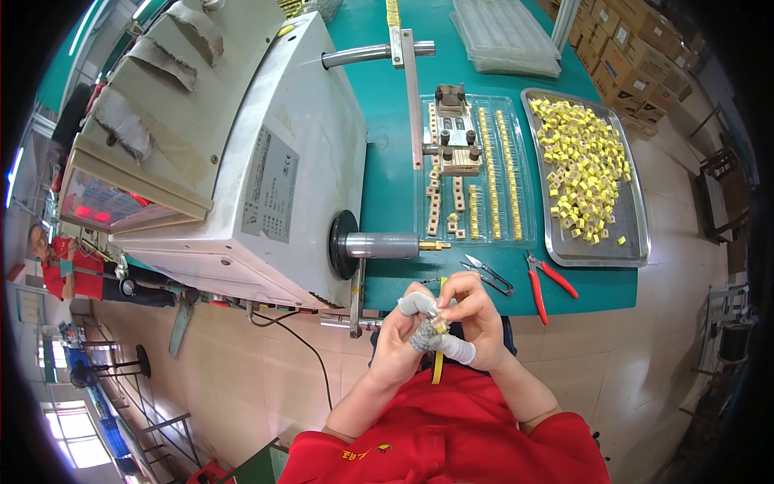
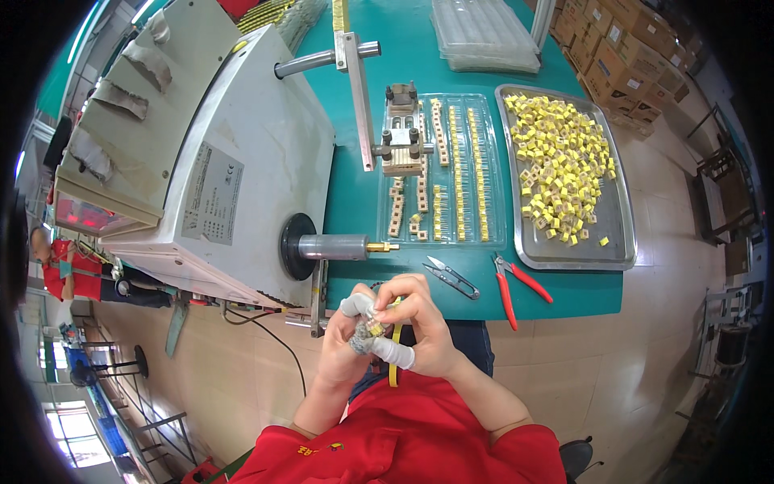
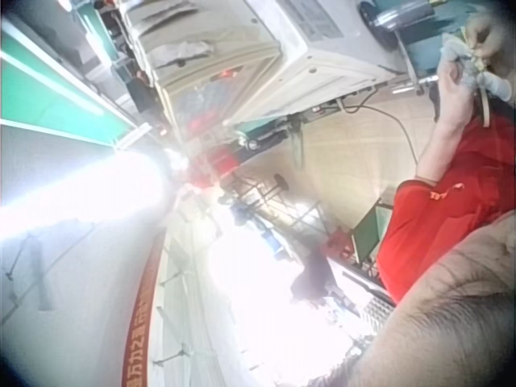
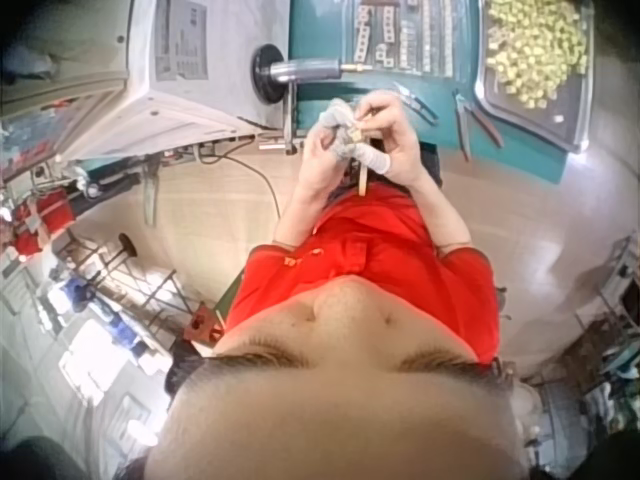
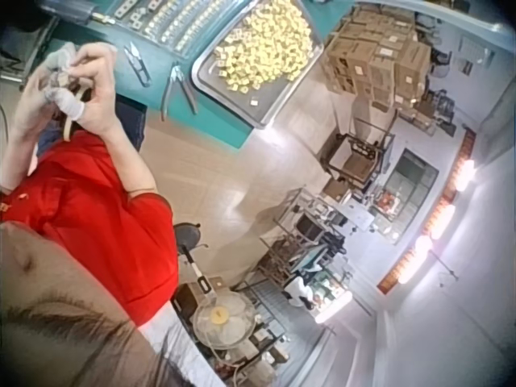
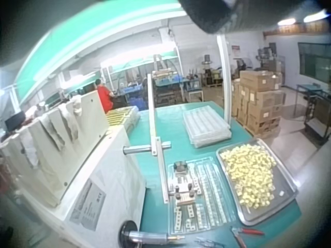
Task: Manually assembling small electronic components at a factory workbench.
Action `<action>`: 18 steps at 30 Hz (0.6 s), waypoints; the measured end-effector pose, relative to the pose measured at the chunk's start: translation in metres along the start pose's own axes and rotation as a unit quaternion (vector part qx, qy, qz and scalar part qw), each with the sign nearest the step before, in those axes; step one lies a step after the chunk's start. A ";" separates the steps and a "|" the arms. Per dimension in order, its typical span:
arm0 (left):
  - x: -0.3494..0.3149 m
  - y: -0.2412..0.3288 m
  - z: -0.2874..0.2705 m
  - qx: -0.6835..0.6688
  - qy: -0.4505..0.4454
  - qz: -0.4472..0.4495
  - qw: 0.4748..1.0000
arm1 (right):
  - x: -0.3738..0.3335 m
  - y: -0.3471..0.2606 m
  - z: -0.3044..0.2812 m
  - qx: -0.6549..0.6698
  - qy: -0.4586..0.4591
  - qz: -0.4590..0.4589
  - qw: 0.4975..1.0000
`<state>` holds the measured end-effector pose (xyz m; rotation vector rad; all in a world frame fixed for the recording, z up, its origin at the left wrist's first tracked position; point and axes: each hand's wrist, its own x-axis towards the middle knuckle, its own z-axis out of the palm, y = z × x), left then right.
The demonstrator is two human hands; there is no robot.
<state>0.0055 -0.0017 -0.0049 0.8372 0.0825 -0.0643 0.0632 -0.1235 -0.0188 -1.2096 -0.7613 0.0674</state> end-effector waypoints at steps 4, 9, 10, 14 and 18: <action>0.002 -0.007 0.011 0.131 0.094 0.106 0.981 | -0.006 0.001 0.006 0.110 0.030 0.045 0.992; 0.000 -0.004 0.004 0.052 0.055 0.078 0.994 | -0.006 -0.004 0.006 0.017 0.008 0.048 0.999; -0.001 -0.004 0.003 -0.006 0.041 0.056 0.998 | -0.006 -0.005 0.007 0.003 0.005 0.045 0.999; 0.001 -0.002 0.003 -0.068 0.028 0.032 0.997 | -0.010 -0.001 0.012 -0.017 0.011 0.042 0.999; 0.001 -0.005 0.001 -0.070 0.025 0.032 0.997 | -0.012 0.000 0.016 0.050 0.055 0.048 0.996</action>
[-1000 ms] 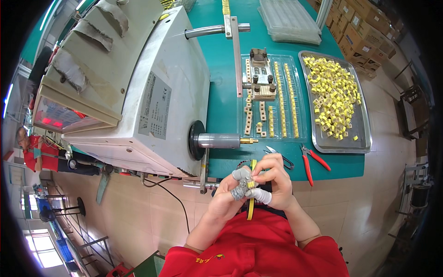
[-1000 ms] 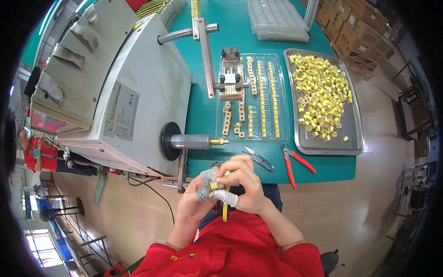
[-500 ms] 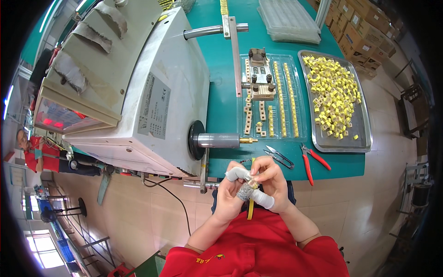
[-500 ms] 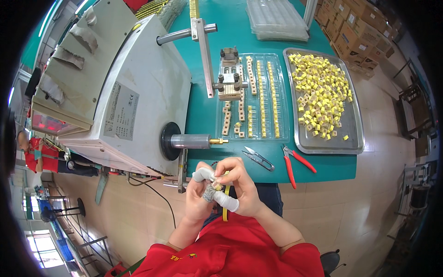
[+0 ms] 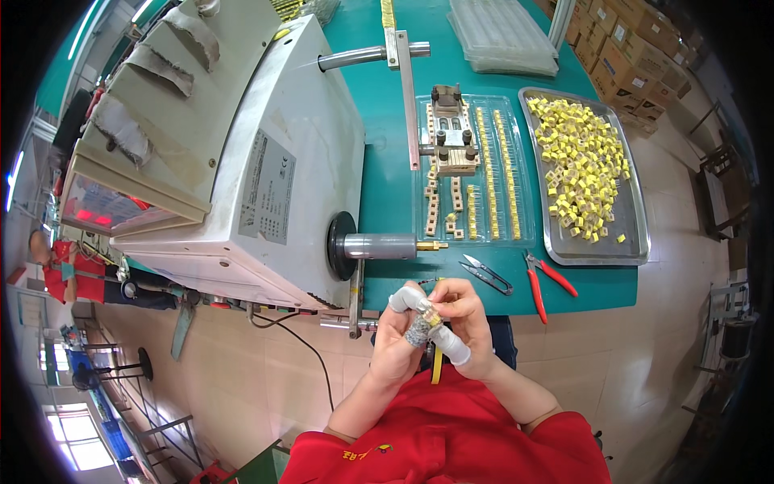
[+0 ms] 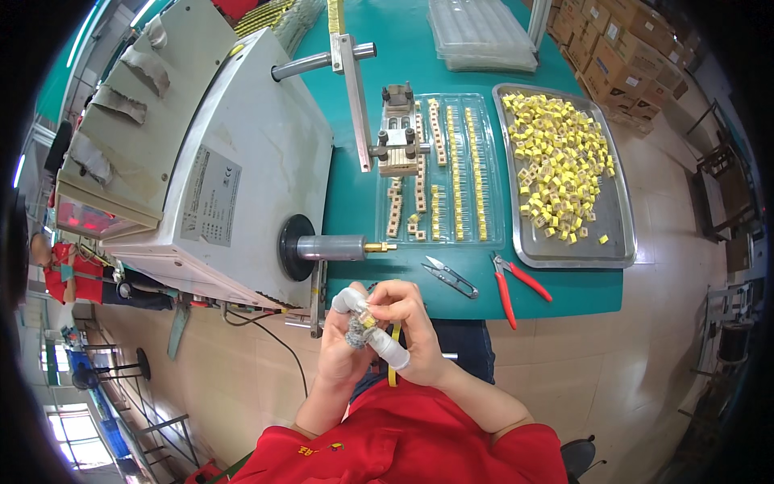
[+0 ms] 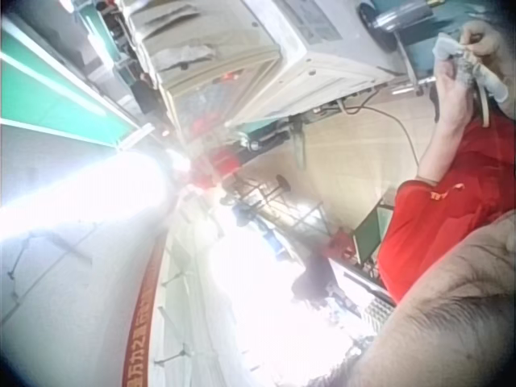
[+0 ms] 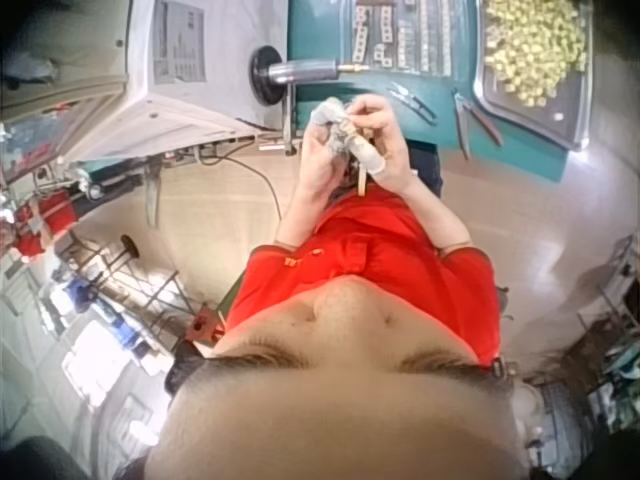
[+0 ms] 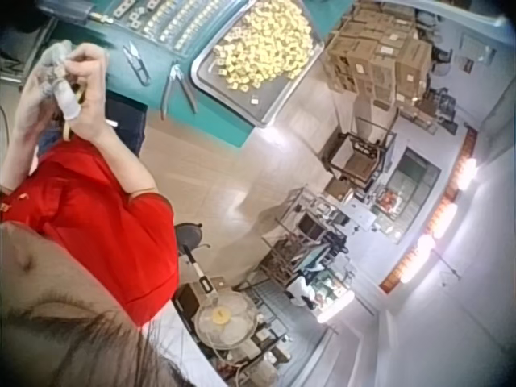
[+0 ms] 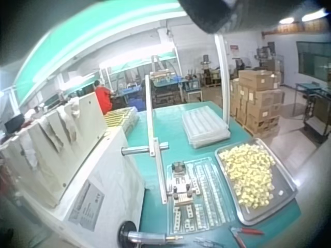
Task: Manually assembling small electronic components at a factory workbench.
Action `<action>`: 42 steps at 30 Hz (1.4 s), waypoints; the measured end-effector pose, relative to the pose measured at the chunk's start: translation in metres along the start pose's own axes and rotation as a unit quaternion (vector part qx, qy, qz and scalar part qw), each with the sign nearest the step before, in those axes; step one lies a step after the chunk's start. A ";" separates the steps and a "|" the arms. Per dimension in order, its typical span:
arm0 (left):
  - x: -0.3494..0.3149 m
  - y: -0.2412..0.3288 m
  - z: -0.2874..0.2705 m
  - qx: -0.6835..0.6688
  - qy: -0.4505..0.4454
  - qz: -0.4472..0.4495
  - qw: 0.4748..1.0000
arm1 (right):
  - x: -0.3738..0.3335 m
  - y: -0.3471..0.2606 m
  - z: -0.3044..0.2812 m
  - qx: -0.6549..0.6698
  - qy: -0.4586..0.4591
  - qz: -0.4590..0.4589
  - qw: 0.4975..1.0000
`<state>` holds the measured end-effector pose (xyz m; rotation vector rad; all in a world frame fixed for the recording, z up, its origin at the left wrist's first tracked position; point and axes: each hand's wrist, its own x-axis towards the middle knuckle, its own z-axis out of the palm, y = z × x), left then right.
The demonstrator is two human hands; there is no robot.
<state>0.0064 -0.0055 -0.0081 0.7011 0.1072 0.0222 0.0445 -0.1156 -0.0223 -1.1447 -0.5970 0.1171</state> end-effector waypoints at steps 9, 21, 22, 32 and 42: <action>0.002 0.003 0.008 0.088 0.012 0.017 0.996 | 0.001 -0.003 -0.006 0.188 -0.011 0.045 0.981; 0.004 0.005 0.009 0.136 -0.017 0.030 0.990 | 0.002 -0.005 -0.008 0.246 -0.018 0.073 0.966; 0.004 0.005 0.009 0.118 -0.022 0.022 0.992 | 0.002 -0.006 -0.008 0.247 -0.022 0.075 0.966; 0.003 0.002 0.012 0.136 -0.038 0.046 0.989 | 0.003 -0.009 -0.006 0.276 -0.016 0.056 0.959; 0.005 0.003 0.010 0.149 -0.007 0.039 0.988 | 0.006 -0.011 -0.007 0.233 -0.007 0.082 0.969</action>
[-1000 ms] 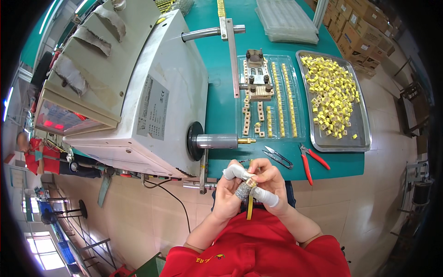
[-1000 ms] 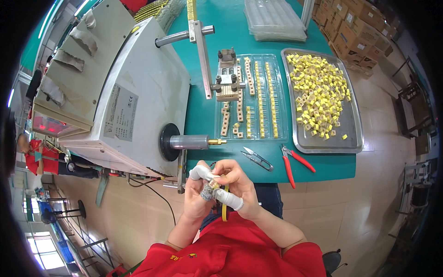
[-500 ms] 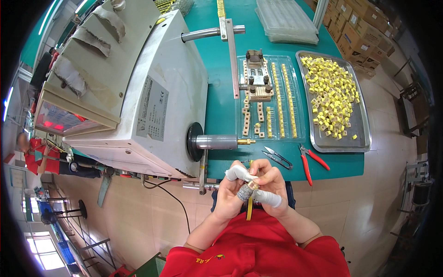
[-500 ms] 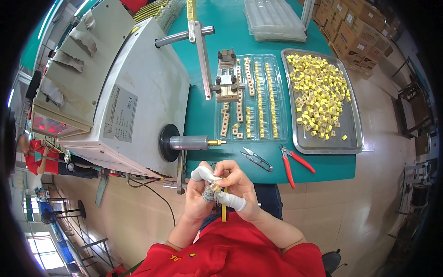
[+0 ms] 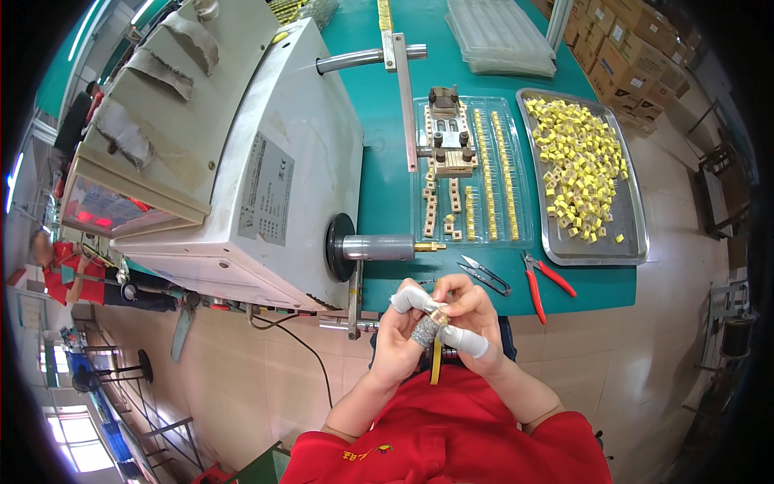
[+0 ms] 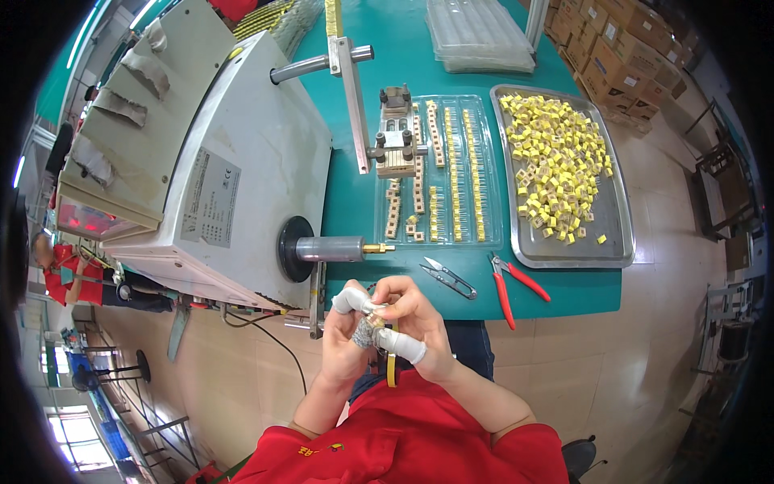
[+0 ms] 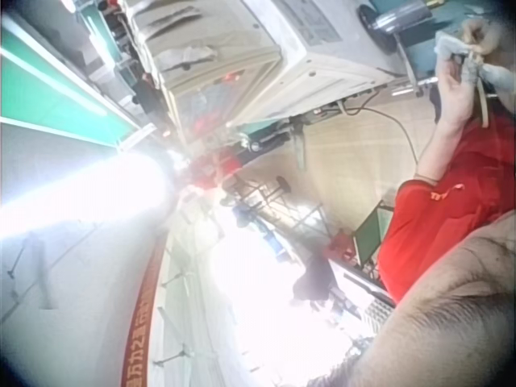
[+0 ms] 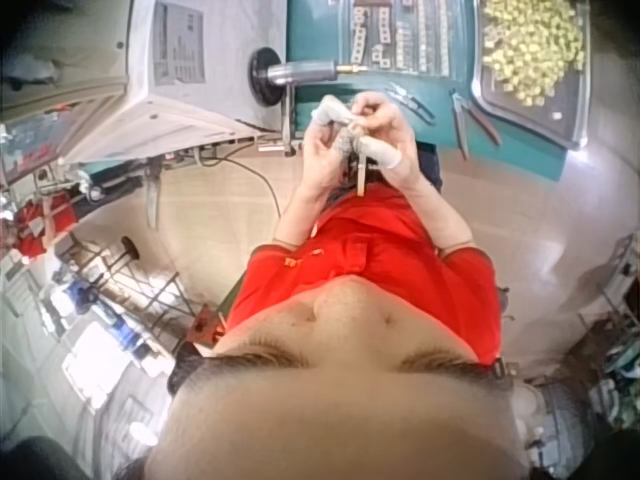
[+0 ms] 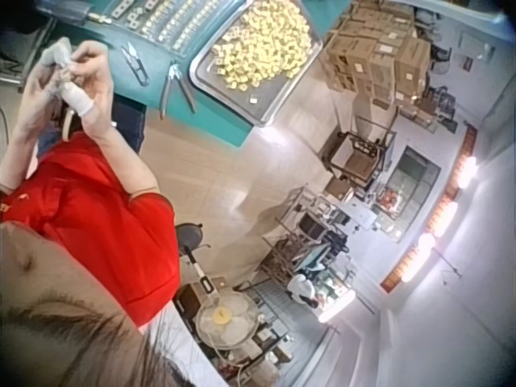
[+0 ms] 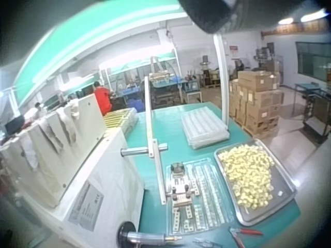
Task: Manually assembling small electronic components at a factory workbench.
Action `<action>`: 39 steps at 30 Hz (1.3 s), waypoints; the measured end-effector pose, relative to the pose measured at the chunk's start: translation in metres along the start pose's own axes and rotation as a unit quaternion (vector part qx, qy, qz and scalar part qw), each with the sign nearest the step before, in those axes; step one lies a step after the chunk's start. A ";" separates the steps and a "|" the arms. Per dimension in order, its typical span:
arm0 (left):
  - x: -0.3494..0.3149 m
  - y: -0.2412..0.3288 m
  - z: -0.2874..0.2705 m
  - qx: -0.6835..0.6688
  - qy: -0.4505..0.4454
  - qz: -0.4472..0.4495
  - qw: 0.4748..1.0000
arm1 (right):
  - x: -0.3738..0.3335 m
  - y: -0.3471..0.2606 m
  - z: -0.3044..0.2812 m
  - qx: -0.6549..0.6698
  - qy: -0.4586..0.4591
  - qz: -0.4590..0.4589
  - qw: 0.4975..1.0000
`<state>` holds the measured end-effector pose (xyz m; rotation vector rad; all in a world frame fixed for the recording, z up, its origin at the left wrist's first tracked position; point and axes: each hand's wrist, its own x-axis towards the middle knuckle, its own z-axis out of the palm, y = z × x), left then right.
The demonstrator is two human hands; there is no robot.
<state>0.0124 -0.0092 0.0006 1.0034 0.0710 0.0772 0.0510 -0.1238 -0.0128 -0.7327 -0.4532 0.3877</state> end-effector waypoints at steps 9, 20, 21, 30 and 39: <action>-0.001 0.000 -0.020 -0.145 -0.055 -0.090 0.984 | 0.021 -0.041 0.003 -0.472 -0.048 -0.071 0.877; -0.006 -0.002 -0.021 -0.158 -0.032 -0.154 0.975 | 0.031 -0.048 -0.007 -0.608 -0.101 -0.127 0.777; -0.006 -0.002 -0.023 -0.158 -0.034 -0.152 0.975 | 0.033 -0.049 -0.009 -0.605 -0.095 -0.116 0.782; -0.015 0.010 -0.022 -0.092 -0.021 -0.190 0.977 | 0.104 -0.041 -0.095 -0.792 0.072 -0.137 0.590; -0.025 0.011 -0.025 -0.093 -0.008 -0.208 0.974 | 0.137 -0.022 -0.121 -0.811 0.045 -0.011 0.584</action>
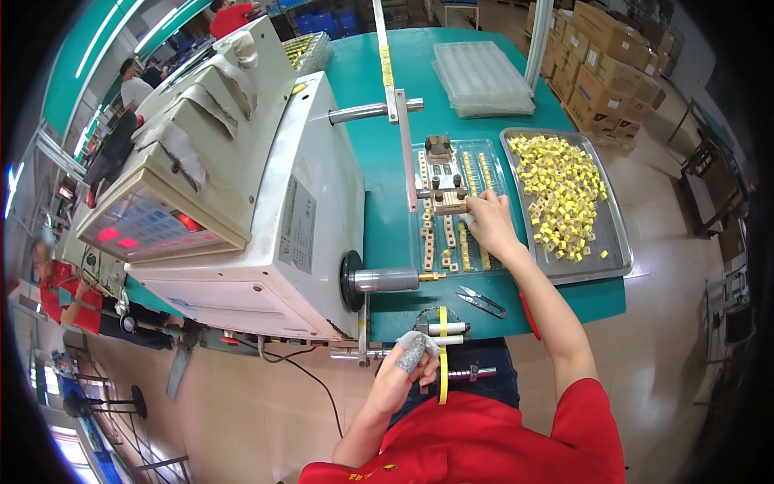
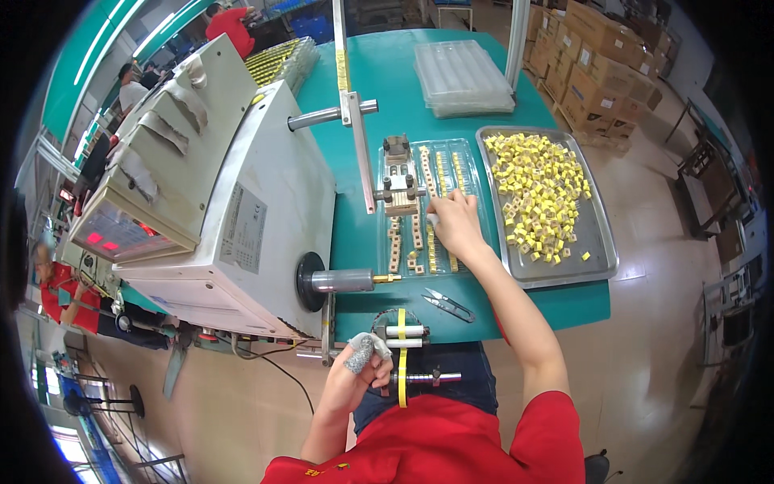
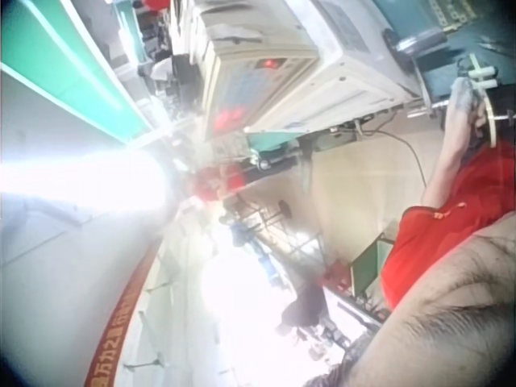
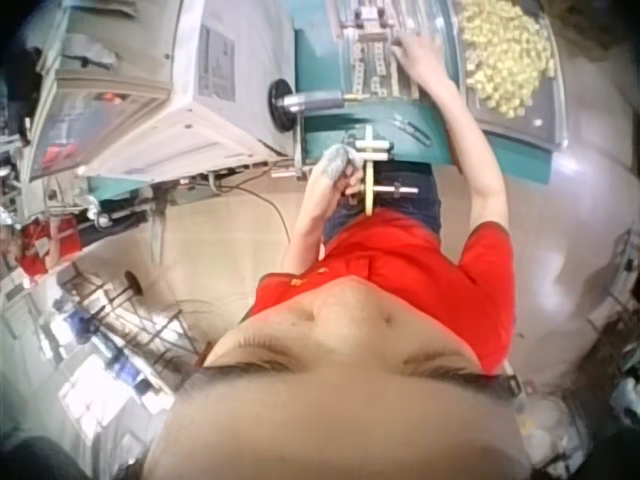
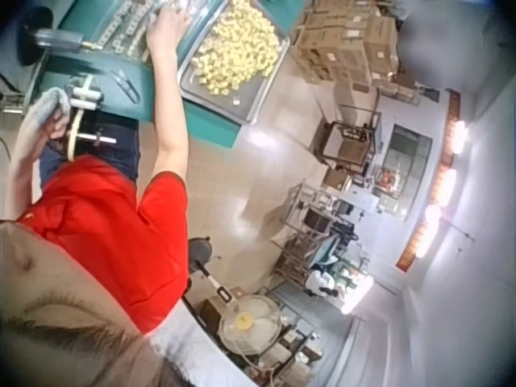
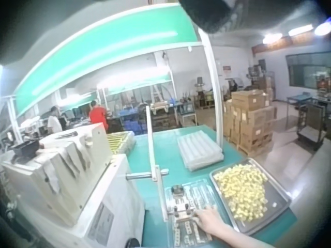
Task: Manually assembling small electronic components at a factory workbench.
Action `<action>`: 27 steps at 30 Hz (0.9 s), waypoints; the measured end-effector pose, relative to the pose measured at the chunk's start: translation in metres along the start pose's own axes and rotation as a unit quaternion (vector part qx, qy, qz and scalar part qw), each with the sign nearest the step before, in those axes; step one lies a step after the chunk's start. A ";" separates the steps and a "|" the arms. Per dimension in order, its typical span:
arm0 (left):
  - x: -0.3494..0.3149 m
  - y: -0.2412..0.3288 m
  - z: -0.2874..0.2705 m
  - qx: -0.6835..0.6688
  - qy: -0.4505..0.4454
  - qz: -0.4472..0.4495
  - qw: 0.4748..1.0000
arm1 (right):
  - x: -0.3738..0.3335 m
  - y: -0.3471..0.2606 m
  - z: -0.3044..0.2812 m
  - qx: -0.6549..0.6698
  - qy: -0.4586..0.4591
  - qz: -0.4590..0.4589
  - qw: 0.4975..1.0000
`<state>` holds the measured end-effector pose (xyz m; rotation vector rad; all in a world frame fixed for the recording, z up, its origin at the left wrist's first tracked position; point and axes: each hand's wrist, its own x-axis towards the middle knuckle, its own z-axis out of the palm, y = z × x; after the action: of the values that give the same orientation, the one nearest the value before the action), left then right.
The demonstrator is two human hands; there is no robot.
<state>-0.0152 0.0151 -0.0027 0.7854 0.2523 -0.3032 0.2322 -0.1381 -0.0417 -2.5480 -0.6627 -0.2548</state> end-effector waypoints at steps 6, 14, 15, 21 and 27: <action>0.001 -0.001 -0.002 -0.003 -0.008 0.002 1.000 | -0.002 0.000 0.003 -0.015 0.000 -0.025 1.000; 0.001 -0.002 0.002 0.008 -0.014 0.001 1.000 | 0.006 0.011 0.009 -0.026 0.099 -0.015 0.995; 0.000 -0.001 0.002 0.009 -0.014 0.002 1.000 | 0.008 0.010 0.008 -0.039 0.111 -0.025 0.993; -0.002 -0.001 0.005 0.062 -0.014 -0.014 0.998 | 0.017 0.012 0.011 -0.094 0.107 -0.072 0.987; 0.003 -0.007 0.006 0.001 -0.014 -0.007 1.000 | 0.007 0.007 0.000 -0.055 0.112 -0.066 0.990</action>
<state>-0.0146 0.0055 -0.0036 0.7808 0.2307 -0.3271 0.2417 -0.1404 -0.0427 -2.5291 -0.7488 -0.6290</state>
